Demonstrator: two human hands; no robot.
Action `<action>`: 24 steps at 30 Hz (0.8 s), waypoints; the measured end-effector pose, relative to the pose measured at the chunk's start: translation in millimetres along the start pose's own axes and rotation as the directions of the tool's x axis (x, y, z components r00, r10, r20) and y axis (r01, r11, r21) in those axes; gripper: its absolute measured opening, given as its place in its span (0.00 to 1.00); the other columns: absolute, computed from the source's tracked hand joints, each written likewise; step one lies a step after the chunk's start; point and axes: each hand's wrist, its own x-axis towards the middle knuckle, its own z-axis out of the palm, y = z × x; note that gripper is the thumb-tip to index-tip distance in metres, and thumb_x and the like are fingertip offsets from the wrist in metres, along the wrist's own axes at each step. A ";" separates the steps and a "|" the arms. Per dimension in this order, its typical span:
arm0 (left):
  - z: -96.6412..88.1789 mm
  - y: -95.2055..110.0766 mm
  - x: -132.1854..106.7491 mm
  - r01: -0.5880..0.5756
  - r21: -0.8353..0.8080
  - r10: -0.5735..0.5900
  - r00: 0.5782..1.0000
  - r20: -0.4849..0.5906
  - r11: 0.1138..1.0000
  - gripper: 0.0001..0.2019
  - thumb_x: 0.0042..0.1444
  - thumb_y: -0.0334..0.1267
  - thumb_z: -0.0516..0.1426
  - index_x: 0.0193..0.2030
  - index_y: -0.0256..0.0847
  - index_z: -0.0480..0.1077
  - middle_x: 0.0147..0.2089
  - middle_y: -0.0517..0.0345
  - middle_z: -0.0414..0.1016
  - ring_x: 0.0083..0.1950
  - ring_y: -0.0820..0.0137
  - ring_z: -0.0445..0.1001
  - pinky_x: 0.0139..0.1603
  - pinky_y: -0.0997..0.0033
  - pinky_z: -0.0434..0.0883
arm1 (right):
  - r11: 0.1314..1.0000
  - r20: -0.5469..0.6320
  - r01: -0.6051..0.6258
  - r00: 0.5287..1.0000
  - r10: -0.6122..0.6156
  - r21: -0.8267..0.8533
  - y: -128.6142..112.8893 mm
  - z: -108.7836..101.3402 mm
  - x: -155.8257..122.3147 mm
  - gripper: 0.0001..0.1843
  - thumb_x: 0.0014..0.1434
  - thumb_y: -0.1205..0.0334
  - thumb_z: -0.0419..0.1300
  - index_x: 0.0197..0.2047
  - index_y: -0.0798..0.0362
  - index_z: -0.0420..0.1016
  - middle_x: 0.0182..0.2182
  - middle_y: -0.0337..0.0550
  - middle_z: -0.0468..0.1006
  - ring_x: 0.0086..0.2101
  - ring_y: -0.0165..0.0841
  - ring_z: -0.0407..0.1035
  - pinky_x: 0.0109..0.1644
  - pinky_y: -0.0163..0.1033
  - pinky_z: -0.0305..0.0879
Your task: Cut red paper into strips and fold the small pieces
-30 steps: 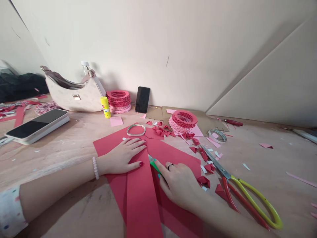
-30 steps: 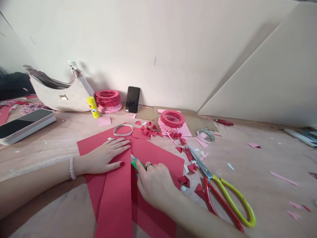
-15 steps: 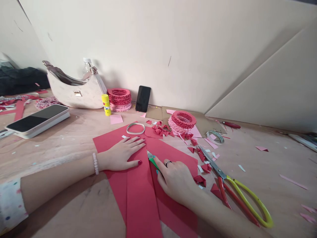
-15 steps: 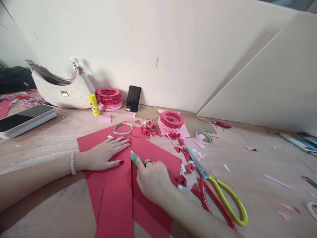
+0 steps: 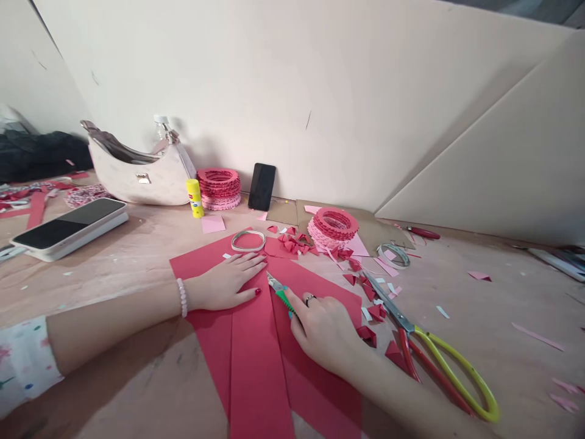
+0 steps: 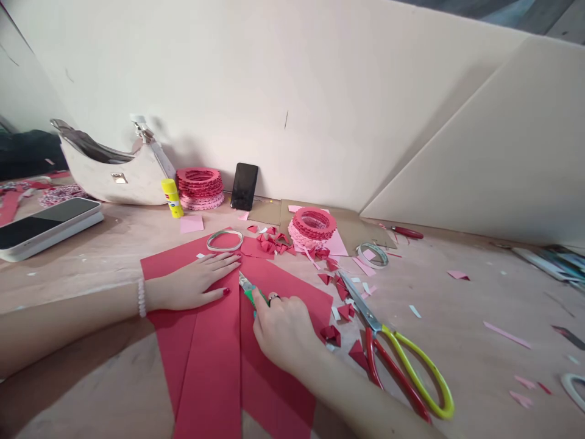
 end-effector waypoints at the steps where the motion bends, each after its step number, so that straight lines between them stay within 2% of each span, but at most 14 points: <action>1: 0.6 0.3 0.3 -0.002 -0.001 0.002 1.000 0.012 1.000 0.29 0.61 0.49 0.44 0.66 0.39 0.45 0.68 0.50 0.45 0.67 0.60 0.44 0.64 0.57 0.48 | 1.000 -0.003 -0.001 1.000 0.001 -0.001 0.3 0.6 0.0 0.24 0.60 0.63 0.47 0.59 0.51 0.60 0.30 0.47 0.75 0.27 0.33 0.69 0.27 0.36 0.48; 9: -2.9 1.5 -1.4 0.028 -0.013 -0.027 0.996 0.082 1.000 0.33 0.61 0.54 0.42 0.67 0.36 0.42 0.68 0.49 0.42 0.68 0.61 0.42 0.65 0.57 0.45 | 1.000 -0.005 0.009 1.000 -0.009 -0.013 0.8 5.8 2.4 0.24 0.60 0.63 0.47 0.60 0.52 0.59 0.30 0.47 0.75 0.27 0.33 0.69 0.27 0.36 0.48; 13: -7.9 -3.5 -8.5 0.011 -0.016 -0.009 0.993 0.116 1.000 0.33 0.61 0.56 0.41 0.67 0.38 0.41 0.69 0.50 0.39 0.68 0.60 0.40 0.65 0.55 0.44 | 1.000 0.012 0.017 1.000 -0.017 -0.011 0.5 5.4 4.3 0.25 0.59 0.65 0.47 0.60 0.52 0.60 0.30 0.47 0.75 0.27 0.33 0.69 0.27 0.36 0.48; 16: -11.6 -7.0 -10.9 -0.010 -0.006 0.010 0.992 0.126 1.000 0.33 0.61 0.55 0.41 0.67 0.39 0.41 0.68 0.51 0.40 0.68 0.61 0.41 0.65 0.57 0.45 | 1.000 0.008 0.016 1.000 -0.016 -0.015 0.1 5.2 5.2 0.24 0.59 0.65 0.46 0.60 0.52 0.60 0.30 0.47 0.75 0.27 0.32 0.69 0.26 0.37 0.47; 20: -11.6 -4.0 -1.9 0.010 0.011 -0.011 0.995 0.099 1.000 0.31 0.62 0.54 0.40 0.67 0.36 0.44 0.68 0.49 0.41 0.68 0.62 0.42 0.64 0.59 0.46 | 1.000 0.006 0.010 1.000 -0.010 -0.026 -0.1 6.1 5.2 0.25 0.60 0.65 0.47 0.60 0.53 0.59 0.30 0.47 0.75 0.27 0.33 0.69 0.26 0.37 0.47; 24: -2.7 3.2 9.2 0.062 0.039 -0.066 0.993 0.097 0.997 0.33 0.62 0.53 0.39 0.66 0.32 0.44 0.68 0.47 0.40 0.68 0.58 0.39 0.64 0.56 0.45 | 1.000 0.012 0.007 1.000 -0.007 -0.014 0.4 7.1 4.7 0.24 0.60 0.64 0.47 0.60 0.53 0.59 0.31 0.48 0.75 0.29 0.34 0.69 0.28 0.37 0.50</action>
